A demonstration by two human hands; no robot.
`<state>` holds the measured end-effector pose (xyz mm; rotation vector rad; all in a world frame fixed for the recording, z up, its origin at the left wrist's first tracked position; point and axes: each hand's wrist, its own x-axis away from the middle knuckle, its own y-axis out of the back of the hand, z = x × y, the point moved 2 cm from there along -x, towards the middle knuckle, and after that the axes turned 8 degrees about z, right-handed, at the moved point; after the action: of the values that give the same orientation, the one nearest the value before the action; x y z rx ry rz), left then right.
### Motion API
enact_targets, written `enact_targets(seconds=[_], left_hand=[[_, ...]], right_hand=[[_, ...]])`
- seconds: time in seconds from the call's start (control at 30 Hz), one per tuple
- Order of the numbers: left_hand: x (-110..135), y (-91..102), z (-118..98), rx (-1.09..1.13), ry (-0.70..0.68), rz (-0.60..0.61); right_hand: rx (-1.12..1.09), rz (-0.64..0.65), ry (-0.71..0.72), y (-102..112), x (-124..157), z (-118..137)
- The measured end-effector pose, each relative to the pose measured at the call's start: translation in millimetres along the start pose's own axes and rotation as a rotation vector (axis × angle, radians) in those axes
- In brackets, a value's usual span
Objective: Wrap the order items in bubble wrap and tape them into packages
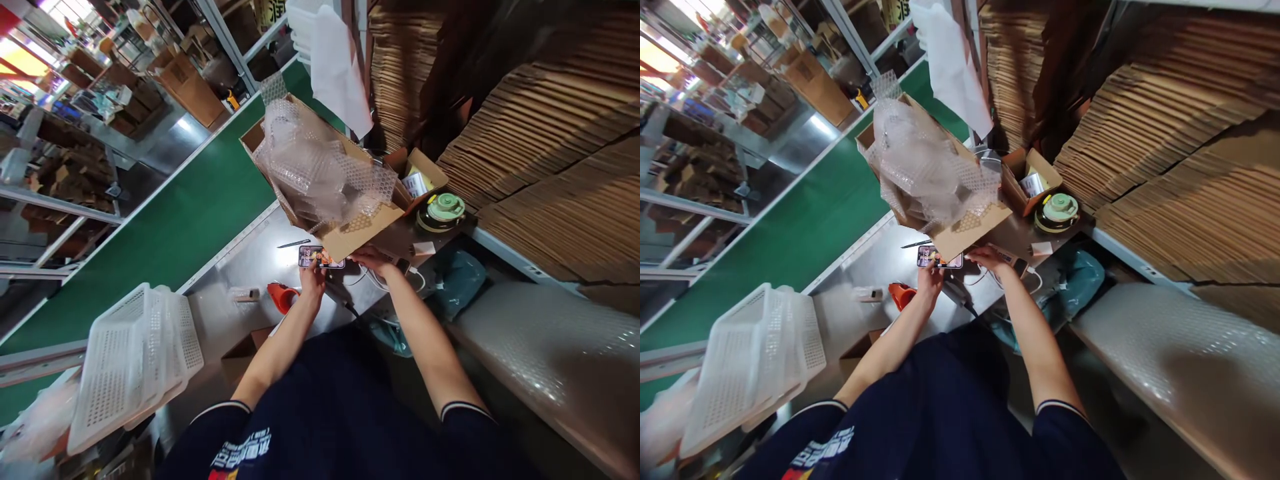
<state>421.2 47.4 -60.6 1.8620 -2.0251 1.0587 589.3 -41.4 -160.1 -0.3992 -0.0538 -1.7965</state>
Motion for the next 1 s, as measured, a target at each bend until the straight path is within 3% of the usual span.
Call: enact_targets(seconds=[1.0], left_hand=[[5.2, -2.6, 0.3, 0.033, -0.024, 0.009]], right_hand=[[0.03, 0.044, 0.049, -2.0, 3.0, 2.0]])
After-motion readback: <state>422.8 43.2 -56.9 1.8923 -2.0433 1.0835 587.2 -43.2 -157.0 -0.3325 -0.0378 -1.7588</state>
